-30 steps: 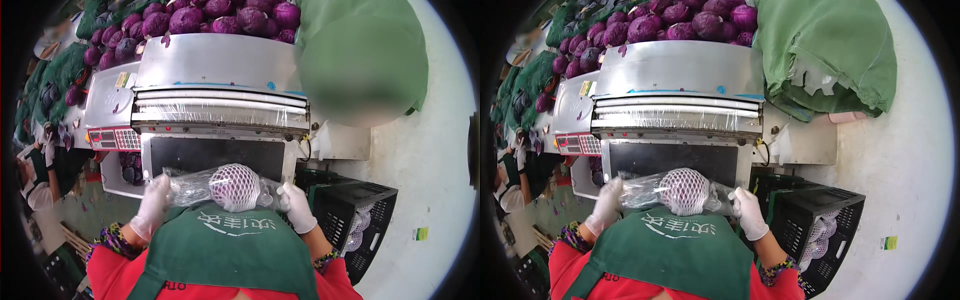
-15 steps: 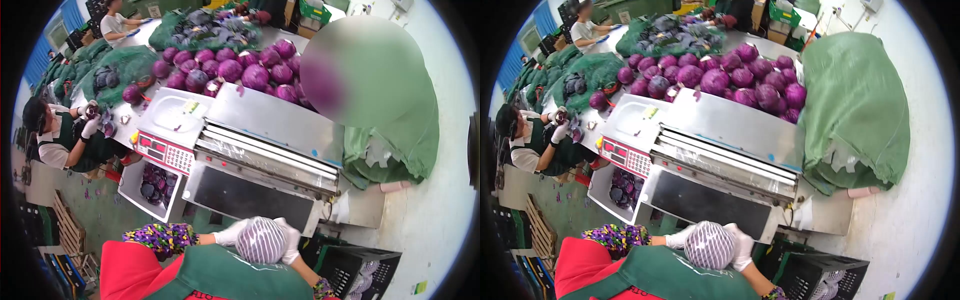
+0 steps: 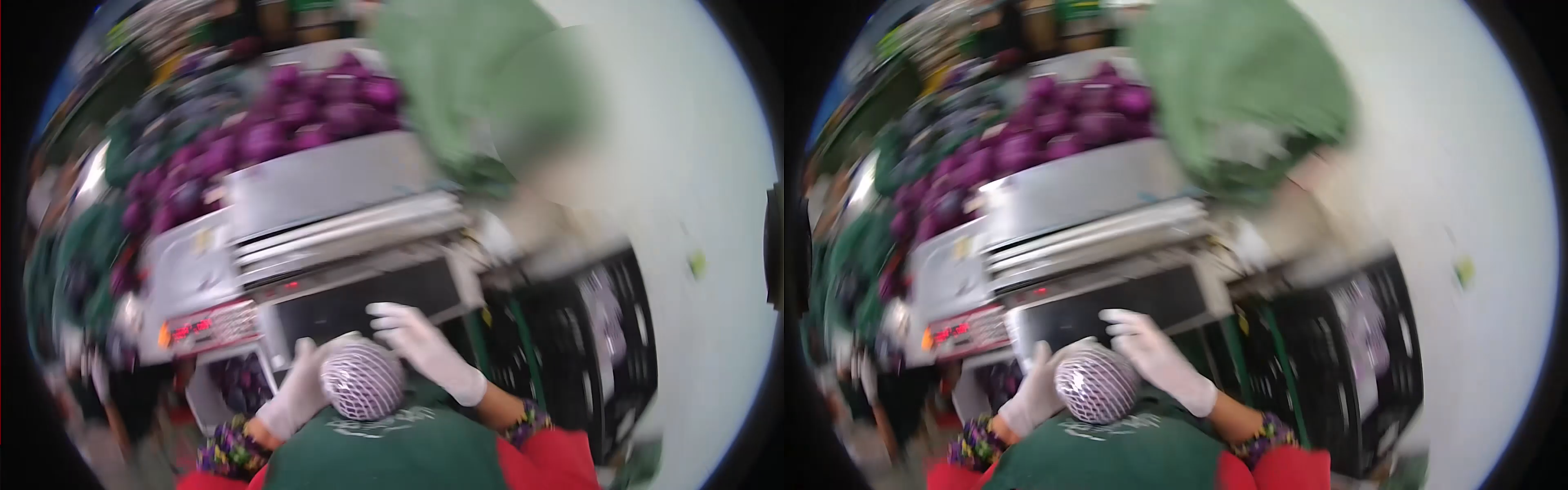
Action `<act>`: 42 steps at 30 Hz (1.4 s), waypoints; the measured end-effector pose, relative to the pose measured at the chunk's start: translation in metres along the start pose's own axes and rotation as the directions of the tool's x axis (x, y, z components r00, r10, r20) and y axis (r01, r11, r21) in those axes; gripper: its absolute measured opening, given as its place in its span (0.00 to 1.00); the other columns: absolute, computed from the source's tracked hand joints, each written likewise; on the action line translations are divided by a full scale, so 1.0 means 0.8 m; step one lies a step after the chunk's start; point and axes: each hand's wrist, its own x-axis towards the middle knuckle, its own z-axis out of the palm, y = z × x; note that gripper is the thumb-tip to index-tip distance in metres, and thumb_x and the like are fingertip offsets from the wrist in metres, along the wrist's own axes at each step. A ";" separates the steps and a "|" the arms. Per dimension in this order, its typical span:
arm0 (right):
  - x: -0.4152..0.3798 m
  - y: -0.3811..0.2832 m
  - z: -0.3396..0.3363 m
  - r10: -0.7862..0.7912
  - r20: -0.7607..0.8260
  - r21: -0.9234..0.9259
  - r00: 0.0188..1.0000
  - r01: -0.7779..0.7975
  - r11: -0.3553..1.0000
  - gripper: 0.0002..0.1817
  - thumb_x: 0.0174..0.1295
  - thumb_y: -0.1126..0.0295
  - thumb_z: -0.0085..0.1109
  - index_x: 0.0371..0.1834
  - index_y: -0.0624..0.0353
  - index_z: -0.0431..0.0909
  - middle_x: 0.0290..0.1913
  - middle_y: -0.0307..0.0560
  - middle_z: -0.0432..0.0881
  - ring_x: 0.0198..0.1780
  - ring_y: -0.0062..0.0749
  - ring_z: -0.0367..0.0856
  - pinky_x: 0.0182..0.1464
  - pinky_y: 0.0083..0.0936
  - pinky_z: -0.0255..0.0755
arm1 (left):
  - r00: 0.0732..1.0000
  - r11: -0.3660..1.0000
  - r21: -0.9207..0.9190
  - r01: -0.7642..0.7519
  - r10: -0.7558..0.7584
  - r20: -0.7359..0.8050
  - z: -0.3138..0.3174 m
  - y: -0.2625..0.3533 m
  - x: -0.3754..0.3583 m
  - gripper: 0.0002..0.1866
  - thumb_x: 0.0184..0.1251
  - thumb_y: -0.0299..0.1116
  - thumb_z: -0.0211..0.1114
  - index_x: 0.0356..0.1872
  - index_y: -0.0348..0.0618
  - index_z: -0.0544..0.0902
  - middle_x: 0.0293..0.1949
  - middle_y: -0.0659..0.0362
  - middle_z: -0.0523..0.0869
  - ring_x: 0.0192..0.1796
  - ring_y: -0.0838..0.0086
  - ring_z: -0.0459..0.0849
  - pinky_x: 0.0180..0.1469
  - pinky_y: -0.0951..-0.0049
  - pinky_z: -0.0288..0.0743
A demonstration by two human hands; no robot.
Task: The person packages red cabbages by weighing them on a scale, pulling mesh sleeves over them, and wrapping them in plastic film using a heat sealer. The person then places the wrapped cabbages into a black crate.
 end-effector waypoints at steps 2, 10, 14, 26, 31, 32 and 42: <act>-0.033 0.010 -0.003 -0.128 0.190 -0.280 0.973 0.179 0.943 0.35 0.62 0.68 0.61 0.72 0.64 0.60 0.65 0.62 0.69 0.67 0.45 0.68 0.71 0.36 0.60 | 0.995 0.993 0.084 0.085 -0.080 -0.056 0.013 -0.021 0.008 0.43 0.72 0.70 0.27 0.73 0.44 0.61 0.69 0.54 0.70 0.70 0.61 0.69 0.72 0.55 0.60; -0.186 -0.017 -0.162 -0.155 -0.410 0.073 0.899 0.202 0.977 0.37 0.56 0.65 0.65 0.69 0.61 0.63 0.60 0.51 0.71 0.65 0.32 0.68 0.67 0.27 0.63 | 0.921 0.782 0.615 -0.103 -0.158 0.355 0.153 -0.066 0.103 0.55 0.59 0.71 0.58 0.78 0.50 0.46 0.65 0.49 0.71 0.63 0.62 0.76 0.60 0.57 0.78; -0.346 -0.103 -0.294 -0.236 -0.623 -0.037 0.746 0.274 0.961 0.24 0.59 0.65 0.58 0.57 0.65 0.73 0.54 0.44 0.79 0.57 0.26 0.74 0.61 0.23 0.69 | 0.950 0.719 0.684 -0.123 -0.115 0.292 0.179 -0.098 0.163 0.37 0.72 0.59 0.54 0.71 0.41 0.65 0.43 0.56 0.85 0.41 0.75 0.82 0.48 0.74 0.75; -0.457 0.093 -0.408 0.172 -0.855 -0.287 0.489 -0.723 0.628 0.45 0.57 0.51 0.69 0.72 0.61 0.58 0.61 0.67 0.73 0.60 0.50 0.75 0.61 0.39 0.69 | 0.991 0.710 0.693 0.126 -0.058 -0.120 0.129 -0.125 0.211 0.27 0.76 0.46 0.53 0.68 0.41 0.70 0.43 0.55 0.84 0.43 0.72 0.82 0.51 0.72 0.76; -0.420 0.034 -0.441 0.419 -0.628 -0.677 0.655 -0.726 0.120 0.31 0.62 0.54 0.58 0.66 0.56 0.68 0.43 0.65 0.83 0.52 0.59 0.80 0.50 0.44 0.75 | 0.996 0.768 0.640 0.018 0.045 -0.082 0.105 -0.095 0.146 0.25 0.79 0.44 0.50 0.68 0.41 0.69 0.51 0.51 0.84 0.51 0.69 0.83 0.60 0.69 0.74; -0.392 0.000 -0.449 0.333 -0.663 -0.679 0.670 -0.726 0.109 0.27 0.60 0.55 0.59 0.61 0.53 0.74 0.44 0.63 0.83 0.51 0.57 0.81 0.51 0.40 0.75 | 0.991 0.756 0.654 0.018 0.072 -0.111 0.099 -0.087 0.128 0.25 0.78 0.45 0.51 0.69 0.41 0.68 0.51 0.52 0.84 0.52 0.70 0.83 0.61 0.69 0.74; -0.086 -0.138 -0.299 -0.524 -0.358 -0.933 0.773 -0.276 0.231 0.13 0.64 0.76 0.56 0.51 0.65 0.80 0.46 0.55 0.84 0.46 0.43 0.84 0.52 0.32 0.75 | 0.683 0.204 0.930 -0.305 0.728 0.064 -0.019 0.121 0.056 0.32 0.65 0.29 0.68 0.70 0.39 0.67 0.57 0.55 0.80 0.59 0.70 0.78 0.65 0.69 0.69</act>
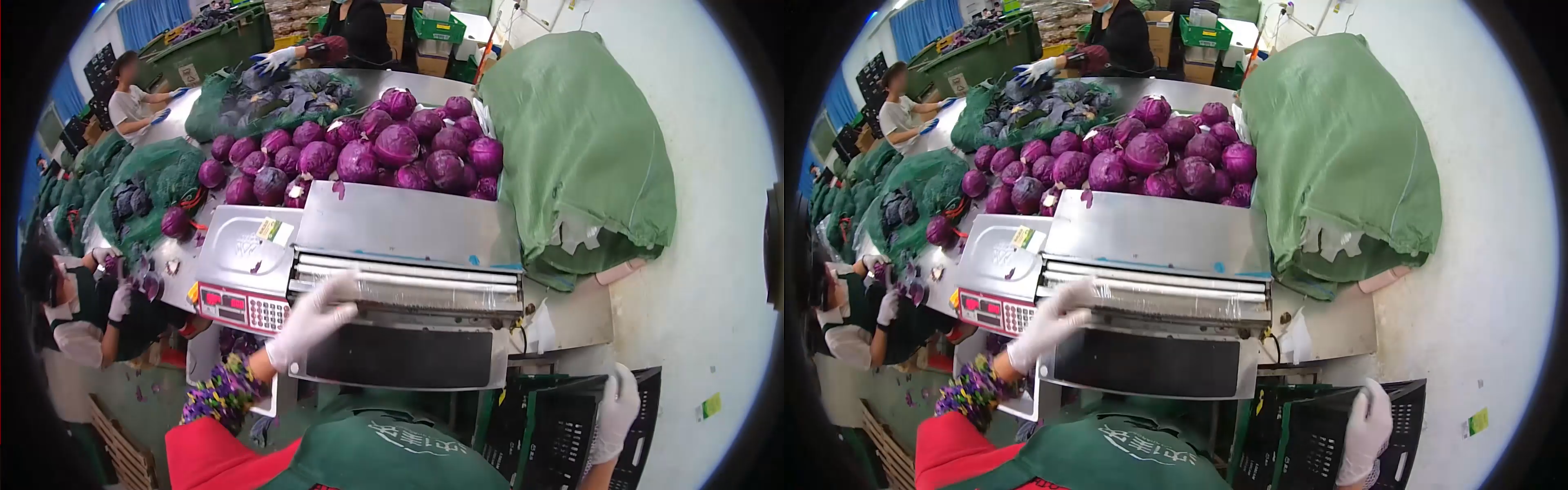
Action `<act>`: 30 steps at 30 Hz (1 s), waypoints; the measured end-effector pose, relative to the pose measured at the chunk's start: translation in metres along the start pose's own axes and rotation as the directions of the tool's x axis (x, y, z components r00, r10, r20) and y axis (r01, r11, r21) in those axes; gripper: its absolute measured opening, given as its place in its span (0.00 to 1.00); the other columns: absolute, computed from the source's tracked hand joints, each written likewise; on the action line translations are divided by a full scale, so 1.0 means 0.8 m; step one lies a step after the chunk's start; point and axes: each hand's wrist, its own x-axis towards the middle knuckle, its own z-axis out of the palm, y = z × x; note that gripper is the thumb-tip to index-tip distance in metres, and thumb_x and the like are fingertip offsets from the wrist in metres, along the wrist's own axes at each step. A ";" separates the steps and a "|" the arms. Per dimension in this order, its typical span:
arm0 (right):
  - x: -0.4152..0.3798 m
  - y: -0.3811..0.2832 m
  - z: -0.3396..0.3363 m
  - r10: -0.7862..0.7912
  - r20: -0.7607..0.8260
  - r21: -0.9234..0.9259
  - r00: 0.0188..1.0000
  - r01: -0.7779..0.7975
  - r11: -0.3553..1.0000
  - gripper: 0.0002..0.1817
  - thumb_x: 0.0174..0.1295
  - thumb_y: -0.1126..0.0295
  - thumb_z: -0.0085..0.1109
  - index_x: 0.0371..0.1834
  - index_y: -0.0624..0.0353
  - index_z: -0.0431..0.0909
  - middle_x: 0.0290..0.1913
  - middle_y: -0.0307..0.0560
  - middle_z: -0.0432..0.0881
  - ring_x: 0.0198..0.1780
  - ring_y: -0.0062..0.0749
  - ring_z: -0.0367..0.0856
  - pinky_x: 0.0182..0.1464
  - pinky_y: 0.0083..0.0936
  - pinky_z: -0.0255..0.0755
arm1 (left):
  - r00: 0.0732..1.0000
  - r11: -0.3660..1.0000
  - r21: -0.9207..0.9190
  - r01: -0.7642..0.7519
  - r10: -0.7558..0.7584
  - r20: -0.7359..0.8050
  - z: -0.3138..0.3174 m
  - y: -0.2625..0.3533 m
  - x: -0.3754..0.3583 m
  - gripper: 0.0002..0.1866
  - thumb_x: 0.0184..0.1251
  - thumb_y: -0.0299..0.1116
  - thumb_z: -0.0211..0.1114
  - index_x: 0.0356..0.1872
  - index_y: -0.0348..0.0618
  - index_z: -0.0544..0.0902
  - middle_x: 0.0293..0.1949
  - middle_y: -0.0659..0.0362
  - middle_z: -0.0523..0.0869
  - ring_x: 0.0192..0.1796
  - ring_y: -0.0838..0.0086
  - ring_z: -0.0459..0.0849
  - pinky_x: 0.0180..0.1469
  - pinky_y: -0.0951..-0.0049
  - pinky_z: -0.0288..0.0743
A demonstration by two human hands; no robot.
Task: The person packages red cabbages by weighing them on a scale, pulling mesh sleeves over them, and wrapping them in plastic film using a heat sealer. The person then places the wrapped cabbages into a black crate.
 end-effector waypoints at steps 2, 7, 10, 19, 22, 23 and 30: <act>0.019 -0.027 0.029 -0.047 0.056 -0.004 0.997 0.047 0.999 0.12 0.62 0.74 0.58 0.49 0.64 0.80 0.44 0.56 0.84 0.45 0.46 0.84 0.50 0.33 0.76 | 0.924 0.864 0.395 -0.313 0.373 -0.083 -0.049 0.007 0.073 0.40 0.57 0.27 0.72 0.72 0.45 0.64 0.65 0.50 0.74 0.67 0.61 0.73 0.69 0.66 0.66; 0.098 -0.037 0.091 -0.026 0.240 0.076 0.971 0.008 0.997 0.11 0.62 0.68 0.58 0.45 0.61 0.81 0.42 0.55 0.84 0.45 0.49 0.83 0.48 0.35 0.75 | 0.854 0.358 0.861 -0.360 0.499 0.150 -0.082 0.043 0.279 0.58 0.42 0.33 0.80 0.77 0.60 0.54 0.75 0.39 0.53 0.75 0.43 0.55 0.72 0.43 0.57; 0.168 -0.009 0.142 0.005 0.322 0.017 0.947 -0.011 1.000 0.13 0.62 0.66 0.59 0.47 0.60 0.81 0.44 0.56 0.84 0.47 0.50 0.82 0.51 0.37 0.74 | 0.876 0.156 0.922 -0.355 0.399 0.270 -0.056 0.040 0.376 0.66 0.34 0.42 0.84 0.78 0.65 0.49 0.76 0.42 0.51 0.75 0.41 0.54 0.68 0.33 0.58; 0.441 0.179 0.403 -0.020 0.287 -0.354 0.958 0.125 0.927 0.22 0.65 0.64 0.53 0.61 0.63 0.72 0.61 0.57 0.77 0.62 0.50 0.75 0.62 0.39 0.68 | 0.929 0.499 0.809 -0.312 0.338 0.150 -0.061 -0.004 0.472 0.54 0.34 0.37 0.82 0.71 0.57 0.65 0.68 0.39 0.65 0.68 0.41 0.67 0.70 0.55 0.65; 0.492 0.189 0.450 0.053 0.351 -0.425 0.935 0.109 0.899 0.22 0.66 0.64 0.53 0.61 0.63 0.72 0.61 0.57 0.77 0.62 0.50 0.75 0.63 0.39 0.68 | 0.872 0.757 0.561 -0.334 0.474 -0.119 -0.076 0.024 0.433 0.52 0.40 0.33 0.81 0.71 0.41 0.63 0.69 0.48 0.67 0.73 0.57 0.63 0.75 0.62 0.55; 0.507 0.194 0.464 0.065 0.372 -0.446 0.926 0.116 0.888 0.22 0.66 0.64 0.53 0.61 0.63 0.73 0.61 0.57 0.77 0.62 0.50 0.75 0.63 0.39 0.68 | 0.853 0.783 0.525 -0.335 0.488 -0.183 -0.084 0.034 0.406 0.52 0.42 0.33 0.80 0.72 0.41 0.62 0.70 0.49 0.65 0.73 0.59 0.63 0.75 0.63 0.54; 0.540 0.204 0.492 0.082 0.449 -0.517 0.890 0.184 0.836 0.22 0.67 0.63 0.51 0.60 0.64 0.73 0.62 0.56 0.77 0.62 0.51 0.74 0.63 0.39 0.68 | 0.704 0.934 0.346 0.092 0.185 -0.685 -0.157 0.027 0.180 0.55 0.47 0.37 0.79 0.76 0.44 0.54 0.73 0.53 0.61 0.74 0.65 0.61 0.75 0.66 0.53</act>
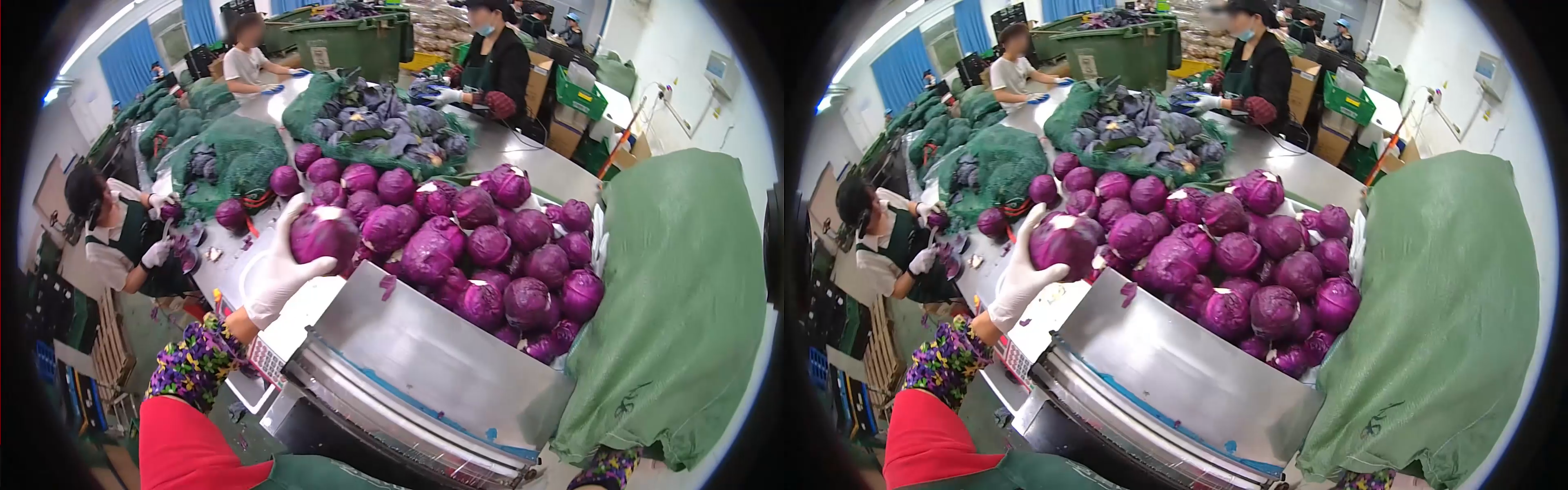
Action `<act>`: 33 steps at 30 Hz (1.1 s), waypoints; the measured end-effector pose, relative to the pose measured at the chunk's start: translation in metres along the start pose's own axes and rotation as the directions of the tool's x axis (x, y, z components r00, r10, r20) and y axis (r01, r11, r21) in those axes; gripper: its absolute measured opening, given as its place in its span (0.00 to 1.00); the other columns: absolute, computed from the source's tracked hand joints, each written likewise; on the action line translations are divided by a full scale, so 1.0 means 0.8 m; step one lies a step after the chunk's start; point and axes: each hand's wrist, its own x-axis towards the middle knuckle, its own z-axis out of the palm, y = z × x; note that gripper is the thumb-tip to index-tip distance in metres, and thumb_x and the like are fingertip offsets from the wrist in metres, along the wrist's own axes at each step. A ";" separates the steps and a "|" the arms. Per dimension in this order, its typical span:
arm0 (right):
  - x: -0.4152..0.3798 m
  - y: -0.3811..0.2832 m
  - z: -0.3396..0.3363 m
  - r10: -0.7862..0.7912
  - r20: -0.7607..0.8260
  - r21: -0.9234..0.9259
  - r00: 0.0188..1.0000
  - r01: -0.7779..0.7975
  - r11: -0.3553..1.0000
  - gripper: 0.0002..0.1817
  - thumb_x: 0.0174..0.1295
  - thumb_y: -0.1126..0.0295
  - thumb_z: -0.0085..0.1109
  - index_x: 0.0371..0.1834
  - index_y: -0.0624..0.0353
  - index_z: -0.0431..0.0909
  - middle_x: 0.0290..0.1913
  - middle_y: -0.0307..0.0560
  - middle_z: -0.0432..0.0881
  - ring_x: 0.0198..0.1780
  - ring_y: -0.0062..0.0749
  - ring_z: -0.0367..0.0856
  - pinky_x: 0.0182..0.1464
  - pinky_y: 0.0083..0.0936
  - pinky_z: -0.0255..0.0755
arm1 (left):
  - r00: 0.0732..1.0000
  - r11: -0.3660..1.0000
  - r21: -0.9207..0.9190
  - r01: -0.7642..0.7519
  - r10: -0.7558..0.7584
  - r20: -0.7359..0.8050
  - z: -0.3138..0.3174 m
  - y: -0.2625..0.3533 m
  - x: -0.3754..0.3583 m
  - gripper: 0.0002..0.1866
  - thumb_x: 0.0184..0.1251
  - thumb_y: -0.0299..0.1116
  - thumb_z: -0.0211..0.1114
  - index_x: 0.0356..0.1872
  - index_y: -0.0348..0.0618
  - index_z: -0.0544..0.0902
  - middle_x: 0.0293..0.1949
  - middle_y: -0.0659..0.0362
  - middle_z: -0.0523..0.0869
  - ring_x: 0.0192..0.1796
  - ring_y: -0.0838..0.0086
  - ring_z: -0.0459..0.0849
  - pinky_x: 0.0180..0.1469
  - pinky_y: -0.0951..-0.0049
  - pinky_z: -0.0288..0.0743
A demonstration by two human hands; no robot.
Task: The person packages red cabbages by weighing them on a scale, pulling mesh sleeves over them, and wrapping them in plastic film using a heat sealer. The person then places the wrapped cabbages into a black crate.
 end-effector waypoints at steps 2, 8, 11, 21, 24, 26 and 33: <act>-0.017 0.005 -0.008 -0.024 0.012 -0.017 1.000 0.024 1.000 0.22 0.67 0.63 0.51 0.60 0.64 0.73 0.62 0.56 0.77 0.62 0.51 0.74 0.63 0.40 0.68 | 0.975 0.999 -0.043 0.022 -0.031 -0.221 -0.029 -0.062 -0.026 0.56 0.46 0.37 0.79 0.76 0.45 0.53 0.68 0.49 0.68 0.69 0.63 0.69 0.71 0.67 0.61; -0.107 0.021 -0.028 -0.163 0.040 -0.032 0.986 0.164 0.986 0.22 0.68 0.63 0.49 0.60 0.64 0.73 0.62 0.56 0.77 0.63 0.51 0.74 0.63 0.40 0.68 | 0.899 0.997 0.011 0.077 -0.064 -0.434 -0.052 -0.149 -0.087 0.56 0.46 0.33 0.78 0.76 0.41 0.52 0.71 0.47 0.62 0.73 0.58 0.62 0.76 0.63 0.53; -0.138 0.038 -0.021 -0.294 0.008 0.003 0.956 0.294 0.956 0.22 0.69 0.62 0.49 0.60 0.65 0.73 0.62 0.56 0.77 0.63 0.51 0.74 0.63 0.40 0.68 | 0.907 0.993 0.019 0.120 -0.102 -0.408 -0.060 -0.182 -0.099 0.50 0.50 0.38 0.76 0.73 0.41 0.57 0.73 0.45 0.60 0.75 0.56 0.58 0.77 0.63 0.50; -0.241 0.022 -0.065 0.286 0.113 0.219 0.952 -0.305 0.927 0.52 0.59 0.41 0.55 0.79 0.60 0.45 0.66 0.69 0.68 0.62 0.60 0.73 0.63 0.43 0.67 | 0.977 0.975 0.203 -0.087 0.124 -0.176 -0.101 -0.201 -0.101 0.57 0.45 0.41 0.79 0.76 0.44 0.54 0.73 0.44 0.59 0.75 0.51 0.57 0.77 0.60 0.52; -0.257 0.045 -0.077 0.135 0.266 0.347 0.954 -0.226 0.910 0.53 0.58 0.43 0.56 0.80 0.55 0.41 0.67 0.74 0.65 0.64 0.60 0.72 0.65 0.42 0.66 | 0.970 0.977 0.194 -0.086 0.127 -0.206 -0.103 -0.202 -0.101 0.57 0.45 0.41 0.80 0.76 0.45 0.53 0.72 0.43 0.60 0.75 0.50 0.57 0.76 0.59 0.52; -0.288 0.034 -0.115 0.080 0.172 0.588 0.982 -0.168 0.792 0.55 0.57 0.40 0.57 0.80 0.53 0.38 0.66 0.78 0.64 0.67 0.64 0.67 0.66 0.45 0.65 | 0.962 0.970 0.211 -0.121 0.166 -0.215 -0.101 -0.212 -0.102 0.57 0.44 0.40 0.80 0.76 0.44 0.53 0.72 0.42 0.60 0.75 0.49 0.56 0.76 0.59 0.53; -0.215 0.070 -0.089 -0.127 -0.261 0.483 0.957 0.243 0.841 0.36 0.70 0.57 0.46 0.80 0.48 0.49 0.67 0.67 0.68 0.61 0.58 0.72 0.66 0.42 0.64 | 0.898 0.951 0.294 -0.095 0.209 -0.387 -0.105 -0.198 -0.107 0.47 0.49 0.41 0.74 0.72 0.42 0.61 0.66 0.41 0.66 0.71 0.47 0.61 0.73 0.54 0.57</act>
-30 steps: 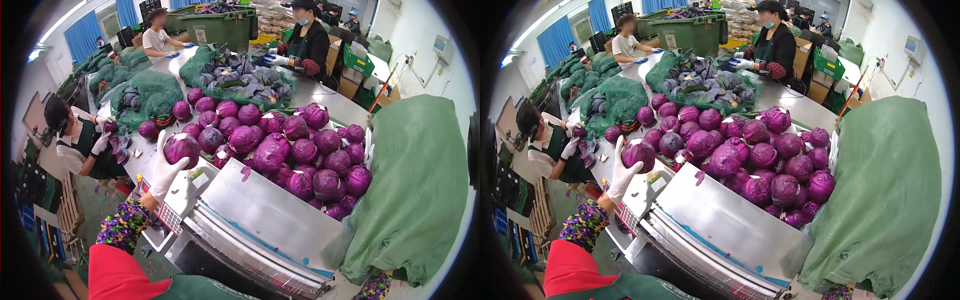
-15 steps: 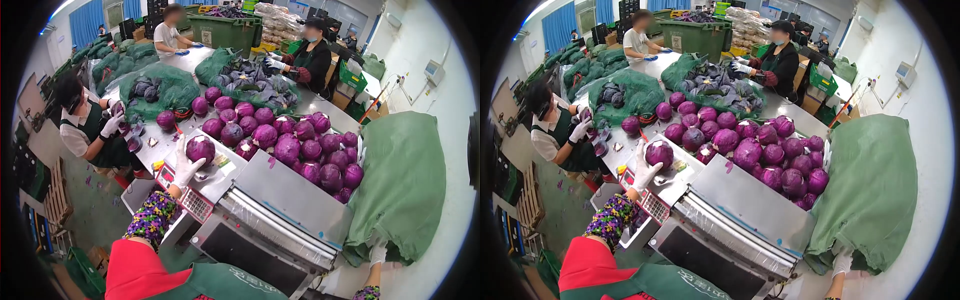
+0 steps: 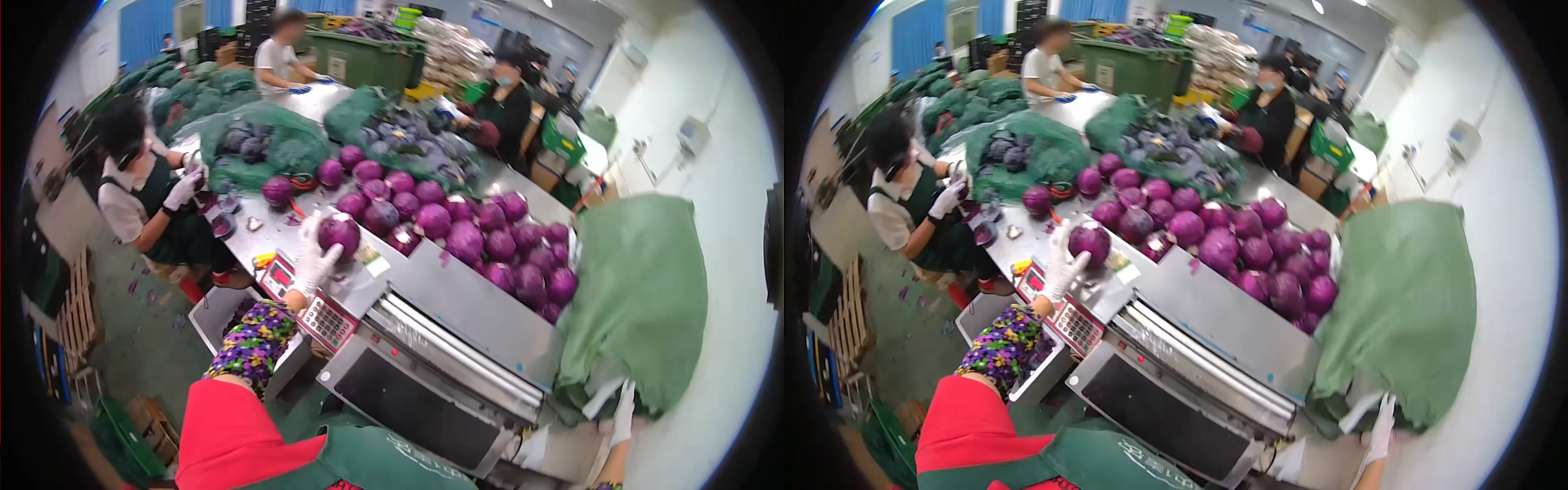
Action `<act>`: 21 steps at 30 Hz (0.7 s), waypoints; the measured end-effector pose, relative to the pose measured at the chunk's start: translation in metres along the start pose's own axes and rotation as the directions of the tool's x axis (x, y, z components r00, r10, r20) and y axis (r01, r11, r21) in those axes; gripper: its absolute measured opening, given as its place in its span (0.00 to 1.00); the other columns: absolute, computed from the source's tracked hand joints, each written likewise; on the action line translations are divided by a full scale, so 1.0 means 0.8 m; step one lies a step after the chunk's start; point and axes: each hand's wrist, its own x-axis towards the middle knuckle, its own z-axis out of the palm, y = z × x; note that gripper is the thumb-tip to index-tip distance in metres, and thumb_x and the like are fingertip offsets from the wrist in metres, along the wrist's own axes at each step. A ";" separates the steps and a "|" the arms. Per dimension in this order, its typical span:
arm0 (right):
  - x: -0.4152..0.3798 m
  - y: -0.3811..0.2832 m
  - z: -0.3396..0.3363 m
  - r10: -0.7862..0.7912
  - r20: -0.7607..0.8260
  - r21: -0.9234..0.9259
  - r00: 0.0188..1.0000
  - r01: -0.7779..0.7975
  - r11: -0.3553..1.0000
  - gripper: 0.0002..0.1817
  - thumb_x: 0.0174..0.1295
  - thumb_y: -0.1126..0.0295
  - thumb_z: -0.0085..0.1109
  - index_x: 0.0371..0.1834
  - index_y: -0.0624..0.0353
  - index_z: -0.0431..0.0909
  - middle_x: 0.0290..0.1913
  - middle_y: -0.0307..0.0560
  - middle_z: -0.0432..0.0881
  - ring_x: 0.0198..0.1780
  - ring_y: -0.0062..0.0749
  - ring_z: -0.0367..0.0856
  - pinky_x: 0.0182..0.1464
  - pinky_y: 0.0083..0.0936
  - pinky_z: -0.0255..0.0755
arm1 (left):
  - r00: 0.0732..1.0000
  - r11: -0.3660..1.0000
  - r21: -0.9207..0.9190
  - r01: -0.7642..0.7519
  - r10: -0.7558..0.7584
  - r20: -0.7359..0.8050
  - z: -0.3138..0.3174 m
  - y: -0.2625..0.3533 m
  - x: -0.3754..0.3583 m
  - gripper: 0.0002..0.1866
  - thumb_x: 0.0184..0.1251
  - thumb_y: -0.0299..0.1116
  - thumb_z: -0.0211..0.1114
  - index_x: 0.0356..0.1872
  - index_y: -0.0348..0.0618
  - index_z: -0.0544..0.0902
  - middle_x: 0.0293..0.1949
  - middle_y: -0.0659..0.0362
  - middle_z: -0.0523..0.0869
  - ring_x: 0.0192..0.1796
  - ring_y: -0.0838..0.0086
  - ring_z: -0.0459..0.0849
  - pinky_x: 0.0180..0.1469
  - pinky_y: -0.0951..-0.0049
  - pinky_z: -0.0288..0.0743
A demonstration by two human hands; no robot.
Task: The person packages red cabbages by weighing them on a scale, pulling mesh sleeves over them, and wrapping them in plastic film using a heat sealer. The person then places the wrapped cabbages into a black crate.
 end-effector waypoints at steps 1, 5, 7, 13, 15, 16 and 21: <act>-0.031 0.046 -0.002 -0.287 -0.076 -0.202 0.955 0.267 0.942 0.34 0.70 0.62 0.45 0.79 0.48 0.51 0.69 0.63 0.67 0.61 0.57 0.73 0.65 0.42 0.65 | 0.998 0.997 0.058 -0.052 0.055 -0.035 0.004 0.000 0.001 0.45 0.49 0.41 0.73 0.71 0.42 0.64 0.64 0.41 0.69 0.69 0.47 0.64 0.71 0.53 0.58; -0.127 -0.139 -0.113 0.128 0.006 -0.306 0.992 -0.120 0.944 0.43 0.52 0.67 0.66 0.75 0.44 0.61 0.63 0.59 0.74 0.53 0.54 0.78 0.57 0.43 0.74 | 0.997 0.905 -0.417 -0.078 0.060 -0.055 0.007 0.040 -0.030 0.33 0.64 0.35 0.67 0.68 0.38 0.67 0.65 0.52 0.72 0.65 0.63 0.72 0.68 0.64 0.65; -0.128 -0.107 -0.101 0.135 -0.076 -0.346 0.988 -0.153 0.926 0.42 0.50 0.58 0.71 0.72 0.43 0.63 0.54 0.56 0.80 0.51 0.52 0.82 0.54 0.44 0.75 | 0.989 0.864 -0.489 0.120 -0.061 0.135 -0.016 0.092 -0.055 0.27 0.72 0.26 0.58 0.70 0.37 0.64 0.69 0.52 0.68 0.68 0.65 0.70 0.69 0.65 0.64; -0.183 -0.213 -0.193 0.083 0.045 -0.155 0.996 -0.075 0.985 0.15 0.64 0.58 0.61 0.41 0.57 0.73 0.33 0.52 0.84 0.40 0.47 0.84 0.42 0.42 0.73 | 0.883 0.800 -0.486 0.352 -0.111 0.456 -0.039 0.176 -0.120 0.13 0.76 0.25 0.53 0.56 0.33 0.79 0.50 0.55 0.84 0.52 0.74 0.82 0.59 0.74 0.74; -0.200 -0.263 -0.194 -0.157 0.266 0.231 0.951 0.096 0.968 0.14 0.68 0.59 0.56 0.37 0.60 0.74 0.32 0.46 0.83 0.37 0.32 0.82 0.41 0.30 0.73 | 0.766 0.760 -0.447 0.472 -0.103 0.635 -0.060 0.267 -0.132 0.12 0.72 0.26 0.58 0.52 0.35 0.82 0.48 0.57 0.84 0.49 0.76 0.81 0.55 0.75 0.75; -0.213 -0.302 -0.188 -0.231 0.353 0.396 0.907 0.079 0.915 0.18 0.70 0.54 0.52 0.36 0.60 0.75 0.33 0.51 0.83 0.37 0.39 0.83 0.41 0.33 0.74 | 0.711 0.703 -0.480 0.525 -0.053 0.701 -0.062 0.305 -0.140 0.15 0.70 0.26 0.59 0.57 0.37 0.80 0.47 0.57 0.84 0.48 0.75 0.82 0.55 0.74 0.75; -0.246 -0.438 -0.114 -0.516 0.663 0.443 0.542 0.272 0.854 0.22 0.72 0.50 0.47 0.42 0.59 0.78 0.30 0.52 0.85 0.29 0.39 0.85 0.36 0.32 0.76 | 0.498 0.171 -0.513 0.841 0.123 0.858 -0.052 0.397 -0.165 0.22 0.69 0.28 0.64 0.63 0.40 0.75 0.52 0.58 0.81 0.54 0.78 0.79 0.56 0.77 0.74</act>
